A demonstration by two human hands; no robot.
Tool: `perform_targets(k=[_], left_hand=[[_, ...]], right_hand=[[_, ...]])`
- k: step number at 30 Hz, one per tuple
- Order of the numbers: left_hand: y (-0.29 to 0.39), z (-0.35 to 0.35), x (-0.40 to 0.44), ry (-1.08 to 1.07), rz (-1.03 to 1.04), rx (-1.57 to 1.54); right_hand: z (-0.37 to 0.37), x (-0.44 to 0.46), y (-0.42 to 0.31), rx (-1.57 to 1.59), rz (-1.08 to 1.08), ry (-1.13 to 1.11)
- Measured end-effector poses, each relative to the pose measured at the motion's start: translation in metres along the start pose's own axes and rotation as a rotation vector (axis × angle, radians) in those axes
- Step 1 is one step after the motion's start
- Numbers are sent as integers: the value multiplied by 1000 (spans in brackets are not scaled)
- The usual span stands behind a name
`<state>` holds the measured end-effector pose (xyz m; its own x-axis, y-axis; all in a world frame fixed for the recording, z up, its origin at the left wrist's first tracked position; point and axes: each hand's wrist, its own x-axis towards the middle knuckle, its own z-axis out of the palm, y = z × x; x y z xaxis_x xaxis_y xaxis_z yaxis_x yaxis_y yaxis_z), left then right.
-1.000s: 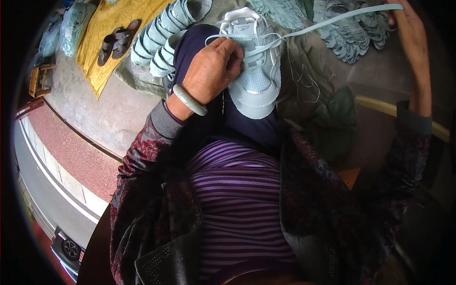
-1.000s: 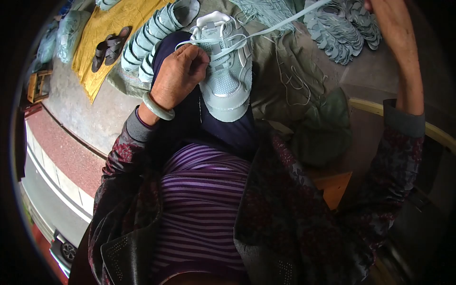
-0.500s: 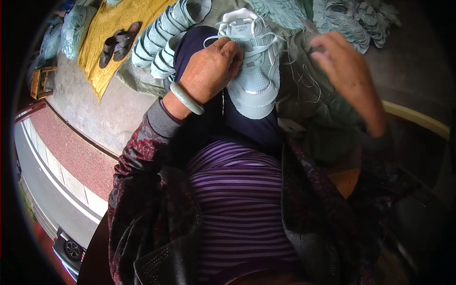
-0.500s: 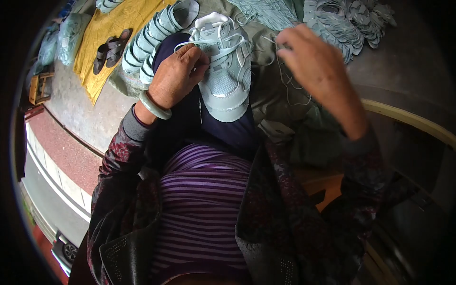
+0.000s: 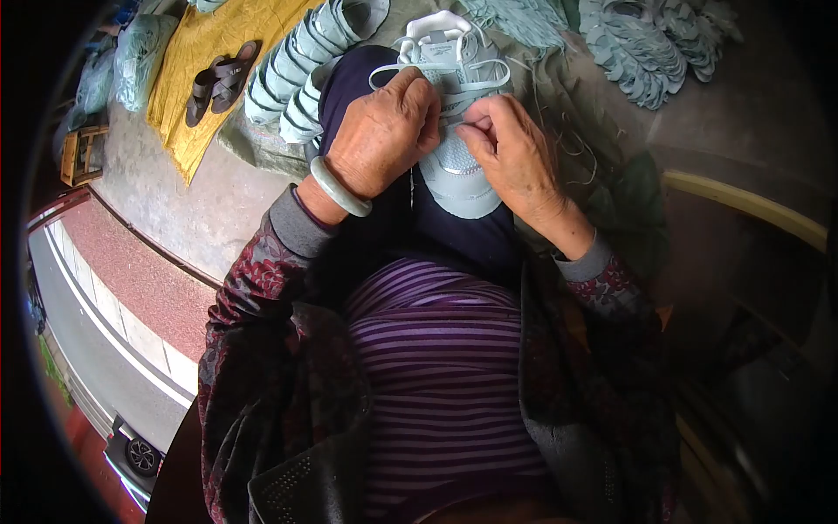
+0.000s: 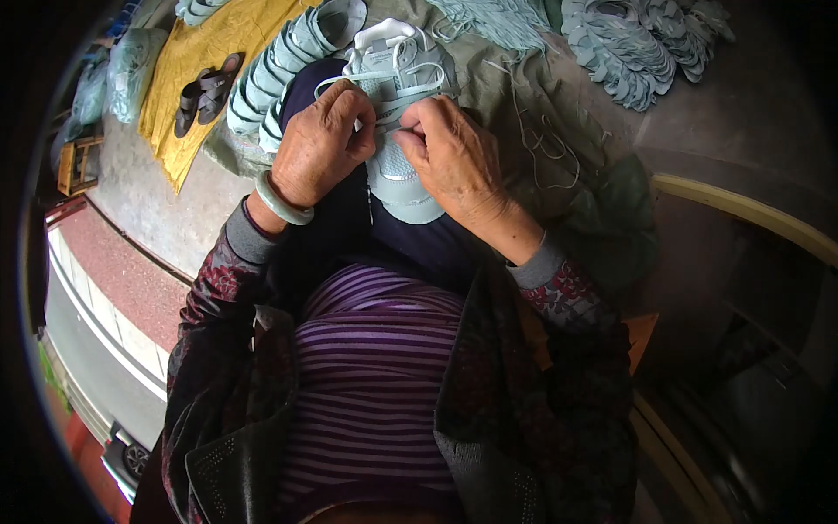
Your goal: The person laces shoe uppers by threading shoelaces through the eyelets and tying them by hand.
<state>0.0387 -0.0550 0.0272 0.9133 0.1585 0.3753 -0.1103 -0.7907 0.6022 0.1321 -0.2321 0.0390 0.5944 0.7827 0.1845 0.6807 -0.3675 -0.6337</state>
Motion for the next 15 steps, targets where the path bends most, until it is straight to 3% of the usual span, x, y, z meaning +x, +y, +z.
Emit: perform_targets(k=[9,15], left_hand=[[-3,-1,-1,-45,55,-91],[4,-2,-4,-48,-196,-457]], right_hand=[[7,-3,2,-38,-50,50],[7,-4,1,-7,-41,56]])
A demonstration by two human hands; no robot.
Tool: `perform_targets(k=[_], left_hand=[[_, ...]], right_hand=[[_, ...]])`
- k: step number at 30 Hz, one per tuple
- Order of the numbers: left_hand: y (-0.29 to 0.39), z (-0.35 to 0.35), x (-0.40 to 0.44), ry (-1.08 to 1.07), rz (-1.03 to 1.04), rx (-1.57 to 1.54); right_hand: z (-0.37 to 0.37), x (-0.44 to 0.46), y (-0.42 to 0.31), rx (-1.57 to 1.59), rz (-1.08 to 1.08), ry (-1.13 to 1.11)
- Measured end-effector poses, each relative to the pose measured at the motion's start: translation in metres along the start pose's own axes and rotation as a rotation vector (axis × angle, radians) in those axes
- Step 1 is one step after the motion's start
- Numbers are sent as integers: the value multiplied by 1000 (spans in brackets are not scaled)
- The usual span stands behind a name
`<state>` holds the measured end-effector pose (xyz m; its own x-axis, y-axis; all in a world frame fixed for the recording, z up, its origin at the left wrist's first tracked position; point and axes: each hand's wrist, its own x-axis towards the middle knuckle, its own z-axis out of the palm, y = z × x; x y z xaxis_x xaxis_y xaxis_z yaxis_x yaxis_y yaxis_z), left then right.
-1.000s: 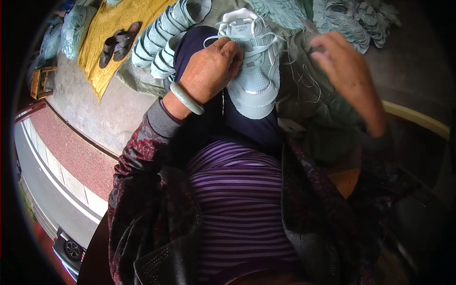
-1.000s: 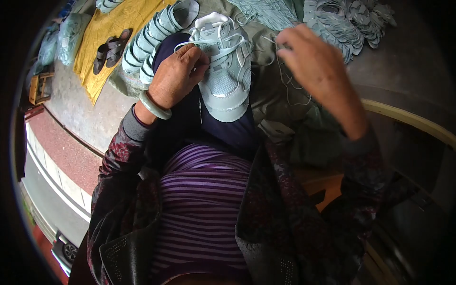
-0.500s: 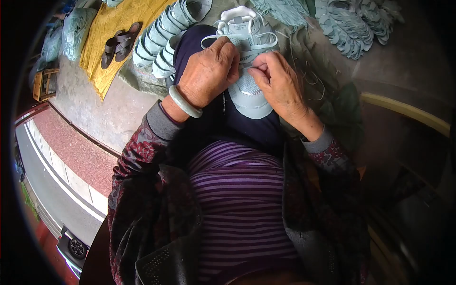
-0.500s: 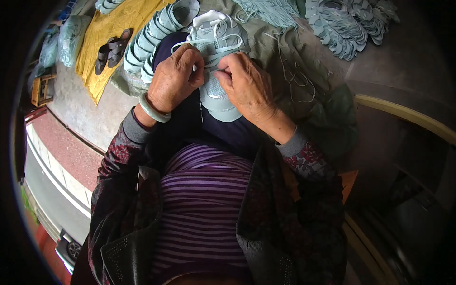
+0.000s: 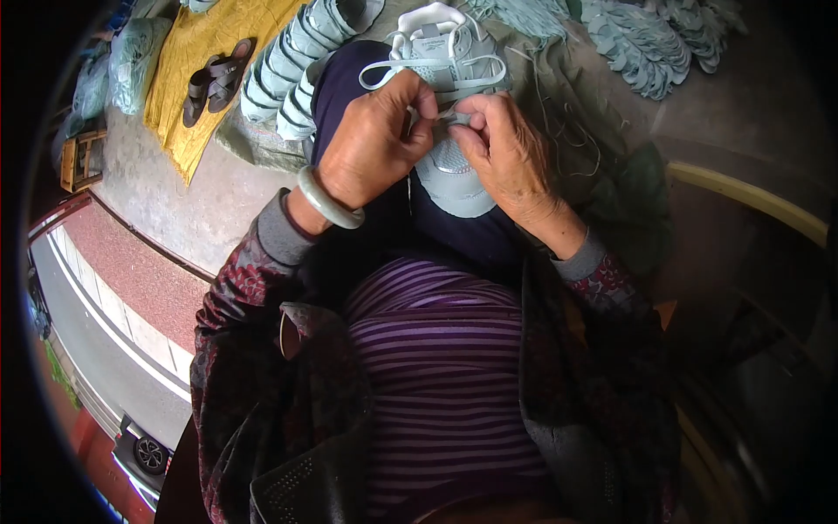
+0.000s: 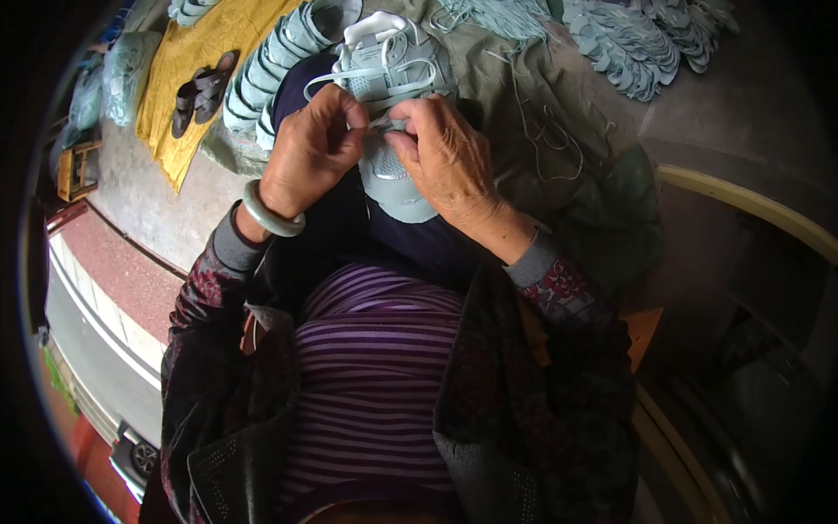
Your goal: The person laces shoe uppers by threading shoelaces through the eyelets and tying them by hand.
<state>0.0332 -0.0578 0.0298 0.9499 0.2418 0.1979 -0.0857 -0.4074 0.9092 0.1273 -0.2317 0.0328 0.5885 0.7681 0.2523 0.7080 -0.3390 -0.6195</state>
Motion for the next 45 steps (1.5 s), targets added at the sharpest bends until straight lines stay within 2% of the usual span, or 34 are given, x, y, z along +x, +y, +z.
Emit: perform_targets(k=[7,8,12,14,16,18,19,20,25,28,30,31,32,35,36,38,40,42,44,45], left_hand=[[22,-51,-13,-211,-76,158],[25,-63,-17,-252,-195,185],[2,-143,-51,-307,-194,350],[-10,-196,-72,-359,-342,183],[7,-243,-87,-258,-748,27],[17,-264,-93,-298,-694,-44],[14,-271,-96,-285,-570,-11],[14,-278,-96,-230,-532,-5],[30,-252,-68,-161,-211,-65],[36,-255,-78,-66,-228,-205],[53,-250,-79,-281,-336,-390],[48,-247,-87,-202,-297,-287],[46,-257,-95,-96,-389,-207],[32,-274,-97,-52,-517,16],[32,-276,-92,-140,-602,23],[23,-265,-89,-233,-615,156],[6,-241,-80,-211,-563,294],[-31,-216,-81,-44,-336,502],[-39,-191,-69,-86,-155,822],[-39,-171,-62,-23,-83,814]], right_hand=[[-1,1,2,-21,-20,-19],[-1,1,3,5,-46,5],[0,2,5,24,-82,25],[0,2,6,22,-85,6],[0,3,5,13,-91,-11],[0,3,2,5,-95,-21],[-1,3,2,3,-97,-22],[-2,3,2,0,-92,-27],[-7,2,1,-14,-82,-31],[-7,3,0,-35,-69,-48],[-8,4,1,-9,-70,-59],[-8,4,1,-7,-73,-61],[-7,4,2,13,-92,-27],[-4,6,5,21,-137,36],[-4,7,6,7,-162,64],[-4,8,4,-20,-170,64],[-4,9,2,-46,-176,58],[-3,12,1,-100,-191,54],[-5,14,-1,-105,-181,48],[-5,15,-3,-106,-169,43]])
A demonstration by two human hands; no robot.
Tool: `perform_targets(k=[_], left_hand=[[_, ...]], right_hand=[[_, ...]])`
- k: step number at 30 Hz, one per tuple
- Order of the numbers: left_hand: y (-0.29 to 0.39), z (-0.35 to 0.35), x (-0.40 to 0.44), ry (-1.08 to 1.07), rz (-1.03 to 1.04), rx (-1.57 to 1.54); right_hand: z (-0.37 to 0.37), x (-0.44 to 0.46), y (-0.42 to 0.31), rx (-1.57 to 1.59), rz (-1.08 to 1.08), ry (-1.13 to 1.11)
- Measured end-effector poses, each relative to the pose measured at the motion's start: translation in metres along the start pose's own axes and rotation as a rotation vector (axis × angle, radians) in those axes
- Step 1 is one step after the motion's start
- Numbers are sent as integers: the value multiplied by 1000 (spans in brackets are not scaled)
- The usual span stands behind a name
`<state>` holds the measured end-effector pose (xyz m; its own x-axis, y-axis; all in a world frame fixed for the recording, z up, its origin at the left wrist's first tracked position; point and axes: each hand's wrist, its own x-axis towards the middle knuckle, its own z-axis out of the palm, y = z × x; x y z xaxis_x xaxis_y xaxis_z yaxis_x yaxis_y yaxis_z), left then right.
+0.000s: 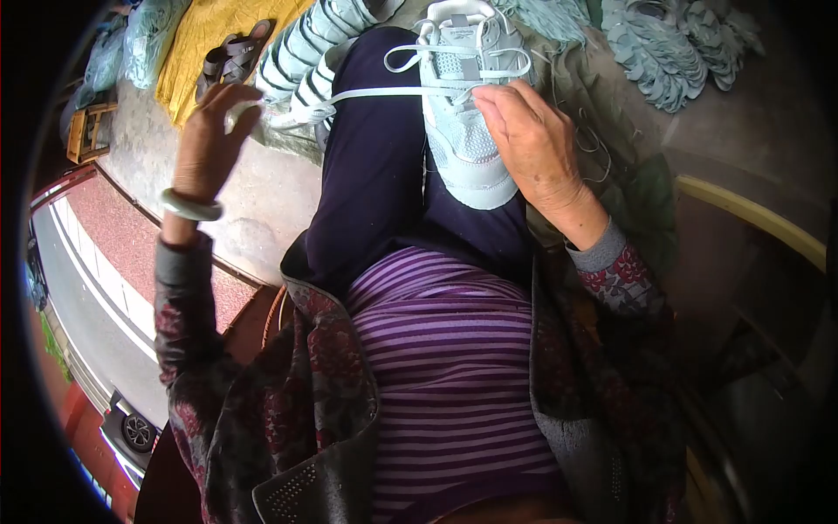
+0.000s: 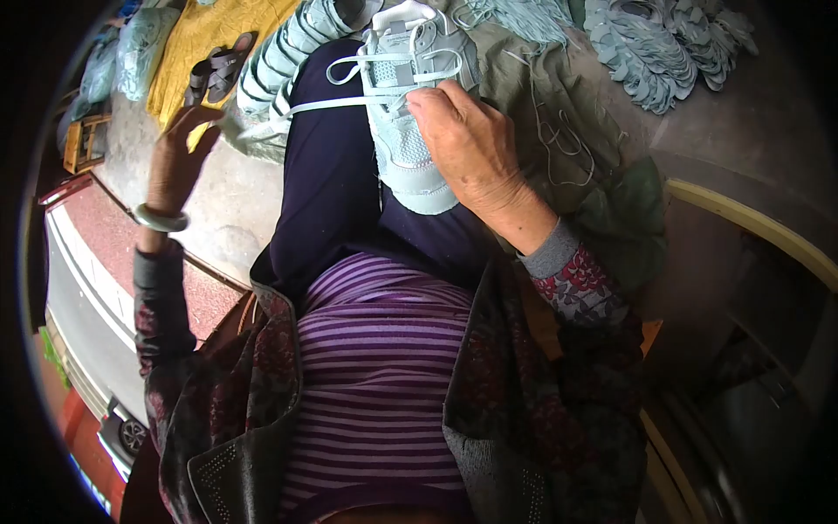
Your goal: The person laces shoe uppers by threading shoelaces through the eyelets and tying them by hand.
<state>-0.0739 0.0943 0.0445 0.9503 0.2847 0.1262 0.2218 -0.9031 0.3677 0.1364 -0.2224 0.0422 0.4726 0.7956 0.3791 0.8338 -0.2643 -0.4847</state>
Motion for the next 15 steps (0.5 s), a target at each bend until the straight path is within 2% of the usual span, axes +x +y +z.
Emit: perform_targets(k=[1,2,5,6,9,13,15], left_hand=[[12,14,5,36,-18,-134],[30,28,7,22,-139,-340],[92,55,14,20,-127,-760],[109,65,17,74,-82,-792],[142,91,25,62,-60,-977],[159,103,30,22,-157,-1022],[160,112,30,60,-198,-1135]], right_hand=[[-1,2,-1,-5,0,-4],[-3,4,-1,-9,27,-23],[-3,8,-5,-51,72,-63],[-2,10,-6,-84,88,-81],[-5,14,-6,-102,96,-112],[-7,16,2,-149,44,-194],[-11,19,6,-52,90,-260]])
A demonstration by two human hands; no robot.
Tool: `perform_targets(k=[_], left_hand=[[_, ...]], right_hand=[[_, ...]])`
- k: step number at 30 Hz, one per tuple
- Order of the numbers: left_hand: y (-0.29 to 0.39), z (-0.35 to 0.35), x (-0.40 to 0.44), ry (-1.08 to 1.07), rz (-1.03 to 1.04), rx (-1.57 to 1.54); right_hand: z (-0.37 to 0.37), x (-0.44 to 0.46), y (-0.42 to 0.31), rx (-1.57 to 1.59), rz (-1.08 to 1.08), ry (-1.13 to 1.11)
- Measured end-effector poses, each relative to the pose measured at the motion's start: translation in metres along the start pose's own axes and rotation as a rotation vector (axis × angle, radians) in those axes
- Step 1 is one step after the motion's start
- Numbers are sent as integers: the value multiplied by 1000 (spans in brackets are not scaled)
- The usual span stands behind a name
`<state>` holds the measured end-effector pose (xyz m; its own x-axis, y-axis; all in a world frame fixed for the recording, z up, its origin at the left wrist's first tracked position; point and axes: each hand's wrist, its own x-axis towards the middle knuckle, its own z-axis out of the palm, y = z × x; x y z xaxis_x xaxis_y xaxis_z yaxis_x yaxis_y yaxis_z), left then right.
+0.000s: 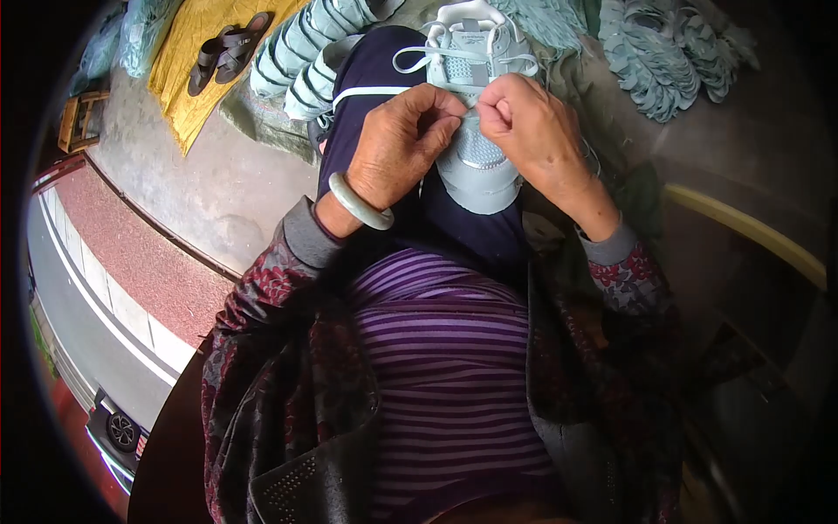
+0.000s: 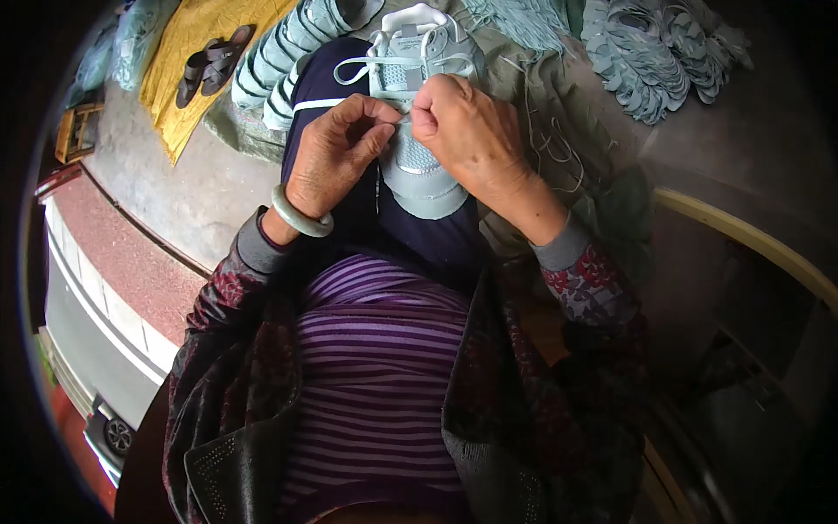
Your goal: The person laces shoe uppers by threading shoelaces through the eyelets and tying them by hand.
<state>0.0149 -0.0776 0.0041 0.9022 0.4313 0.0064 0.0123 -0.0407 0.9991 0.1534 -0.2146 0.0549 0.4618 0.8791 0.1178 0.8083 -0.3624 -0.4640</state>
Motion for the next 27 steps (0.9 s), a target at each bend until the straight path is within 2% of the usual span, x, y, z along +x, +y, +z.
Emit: perform_targets(k=[9,13,16,18,19,21,22,23,26,27], left_hand=[[-8,13,-7,74,0,-88],[-4,15,-12,75,-23,-73],[-3,15,-15,75,-12,-53],[-4,15,-15,67,-16,-52],[-5,15,-15,66,-3,-57],[-5,14,-15,65,10,-65],[-3,12,-15,34,5,-38],[-2,10,-15,0,1,-12],[-1,9,-15,-22,-58,-32],[-2,10,-14,-23,-26,-43]], right_hand=[[-11,1,11,88,-255,62],[-10,-2,10,-1,-258,5],[-8,-5,4,124,-147,-44],[-3,-8,3,635,-25,-99],[-13,-10,1,635,-25,-100],[-59,-18,-6,869,118,-264],[-93,-21,-3,823,174,-323],[-104,-30,20,1058,115,-252],[-184,-68,32,1086,320,321],[-202,-80,40,1108,329,405]])
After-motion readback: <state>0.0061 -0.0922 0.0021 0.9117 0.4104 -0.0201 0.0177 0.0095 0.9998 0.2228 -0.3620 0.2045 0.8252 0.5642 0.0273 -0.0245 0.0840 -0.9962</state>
